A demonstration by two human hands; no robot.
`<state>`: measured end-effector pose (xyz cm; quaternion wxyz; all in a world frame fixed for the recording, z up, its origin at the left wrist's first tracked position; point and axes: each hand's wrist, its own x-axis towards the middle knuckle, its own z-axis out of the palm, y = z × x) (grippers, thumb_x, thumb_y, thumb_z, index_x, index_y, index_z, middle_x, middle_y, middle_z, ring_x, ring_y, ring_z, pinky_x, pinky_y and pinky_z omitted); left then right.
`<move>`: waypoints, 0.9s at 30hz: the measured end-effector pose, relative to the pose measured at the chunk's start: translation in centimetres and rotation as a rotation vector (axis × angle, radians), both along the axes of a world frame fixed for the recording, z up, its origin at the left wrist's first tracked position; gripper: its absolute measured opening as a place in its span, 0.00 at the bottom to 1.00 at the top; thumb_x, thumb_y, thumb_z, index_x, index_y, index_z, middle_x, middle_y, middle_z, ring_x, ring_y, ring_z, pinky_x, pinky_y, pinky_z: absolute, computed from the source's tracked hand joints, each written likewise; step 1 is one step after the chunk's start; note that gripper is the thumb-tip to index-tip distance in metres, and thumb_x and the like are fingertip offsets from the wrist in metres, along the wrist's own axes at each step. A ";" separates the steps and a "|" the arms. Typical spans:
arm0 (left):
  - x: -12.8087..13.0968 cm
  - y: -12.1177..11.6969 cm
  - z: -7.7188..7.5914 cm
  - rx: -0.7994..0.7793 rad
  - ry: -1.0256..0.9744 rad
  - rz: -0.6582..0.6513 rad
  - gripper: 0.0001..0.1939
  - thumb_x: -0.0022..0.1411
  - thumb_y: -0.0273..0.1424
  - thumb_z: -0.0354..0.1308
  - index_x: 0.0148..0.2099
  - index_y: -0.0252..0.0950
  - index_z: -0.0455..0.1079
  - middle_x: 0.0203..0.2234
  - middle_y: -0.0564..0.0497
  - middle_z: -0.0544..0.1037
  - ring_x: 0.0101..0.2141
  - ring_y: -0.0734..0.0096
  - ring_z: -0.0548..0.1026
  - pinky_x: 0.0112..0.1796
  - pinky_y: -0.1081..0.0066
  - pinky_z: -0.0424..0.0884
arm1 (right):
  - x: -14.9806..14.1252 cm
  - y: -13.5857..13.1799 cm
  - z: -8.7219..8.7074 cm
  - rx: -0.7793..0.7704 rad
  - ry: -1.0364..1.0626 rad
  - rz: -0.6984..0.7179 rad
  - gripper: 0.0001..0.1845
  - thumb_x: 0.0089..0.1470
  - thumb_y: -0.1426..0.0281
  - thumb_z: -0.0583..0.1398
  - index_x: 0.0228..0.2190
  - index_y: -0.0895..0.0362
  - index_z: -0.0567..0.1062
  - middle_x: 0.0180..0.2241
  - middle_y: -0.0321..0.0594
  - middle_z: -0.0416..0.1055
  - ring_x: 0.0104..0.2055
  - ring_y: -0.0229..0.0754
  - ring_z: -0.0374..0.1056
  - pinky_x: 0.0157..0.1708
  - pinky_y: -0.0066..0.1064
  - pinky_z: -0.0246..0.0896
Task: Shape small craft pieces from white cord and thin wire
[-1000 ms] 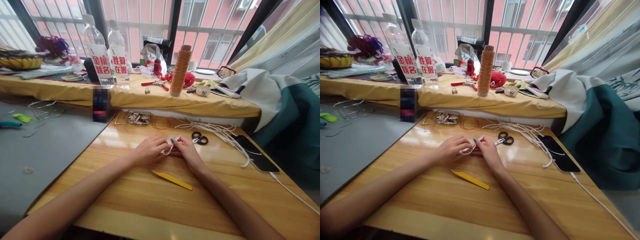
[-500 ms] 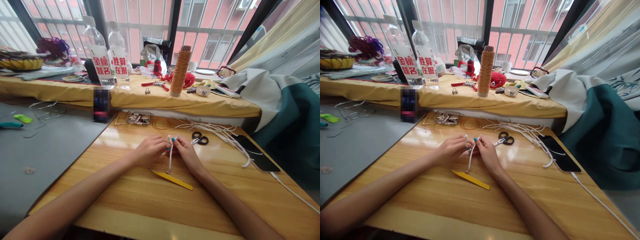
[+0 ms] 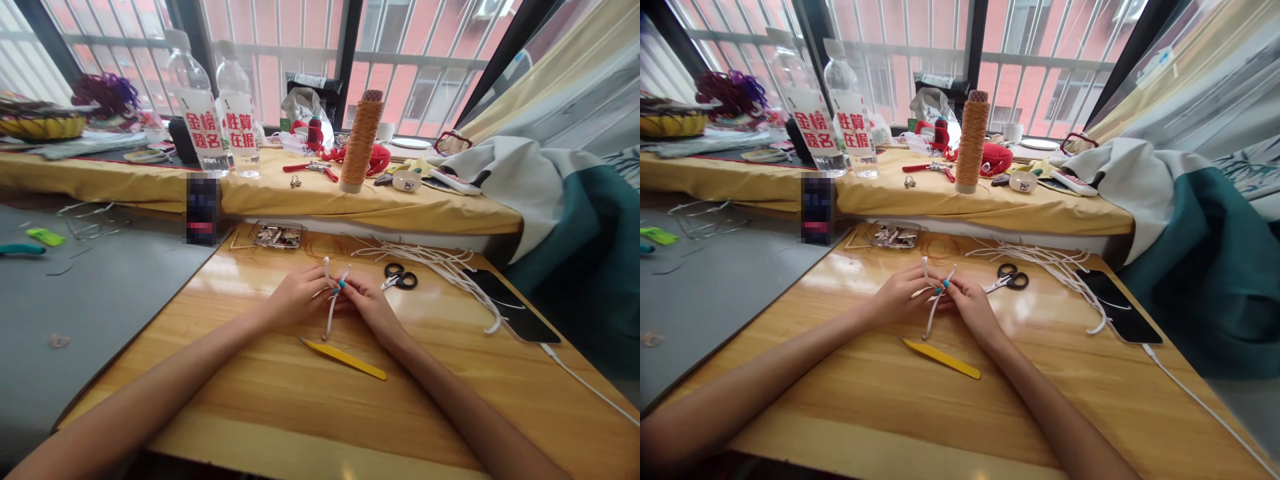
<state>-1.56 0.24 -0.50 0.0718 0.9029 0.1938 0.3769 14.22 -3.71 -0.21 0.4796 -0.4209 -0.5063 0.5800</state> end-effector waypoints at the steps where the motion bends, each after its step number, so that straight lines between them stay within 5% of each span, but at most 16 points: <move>1: 0.0 0.1 0.0 -0.014 -0.003 0.013 0.09 0.59 0.29 0.46 0.36 0.32 0.67 0.32 0.46 0.72 0.34 0.71 0.67 0.36 0.71 0.65 | 0.0 0.0 0.0 -0.007 0.008 0.015 0.12 0.42 0.63 0.59 0.28 0.58 0.71 0.27 0.37 0.72 0.27 0.39 0.69 0.28 0.30 0.66; 7: 0.0 0.3 0.2 -0.174 0.025 0.020 0.10 0.59 0.30 0.47 0.31 0.32 0.67 0.28 0.48 0.71 0.33 0.72 0.66 0.35 0.72 0.63 | -0.1 0.0 -0.2 -0.028 -0.043 0.003 0.11 0.44 0.63 0.57 0.27 0.59 0.71 0.24 0.37 0.71 0.25 0.37 0.68 0.28 0.30 0.66; 15: -0.1 0.7 0.6 -0.712 -0.098 -0.053 0.08 0.56 0.32 0.50 0.32 0.32 0.66 0.23 0.53 0.69 0.26 0.77 0.66 0.29 0.77 0.61 | 0.1 0.0 0.0 0.032 -0.299 0.071 0.11 0.50 0.66 0.51 0.27 0.60 0.69 0.22 0.36 0.69 0.19 0.31 0.64 0.20 0.23 0.60; 22: 0.9 -0.4 0.4 -0.685 -0.314 0.122 0.05 0.53 0.29 0.52 0.29 0.33 0.66 0.32 0.50 0.71 0.37 0.71 0.68 0.37 0.73 0.62 | 0.7 0.2 -0.1 0.078 -0.396 0.192 0.11 0.51 0.66 0.49 0.24 0.59 0.66 0.20 0.34 0.68 0.16 0.30 0.59 0.18 0.22 0.56; 27: 1.1 -0.9 0.5 -0.792 -0.301 0.120 0.06 0.54 0.29 0.51 0.32 0.33 0.67 0.29 0.52 0.73 0.32 0.73 0.69 0.37 0.73 0.64 | 0.6 -0.1 0.2 0.082 -0.466 0.214 0.11 0.50 0.68 0.50 0.21 0.58 0.66 0.17 0.32 0.66 0.16 0.30 0.58 0.17 0.21 0.53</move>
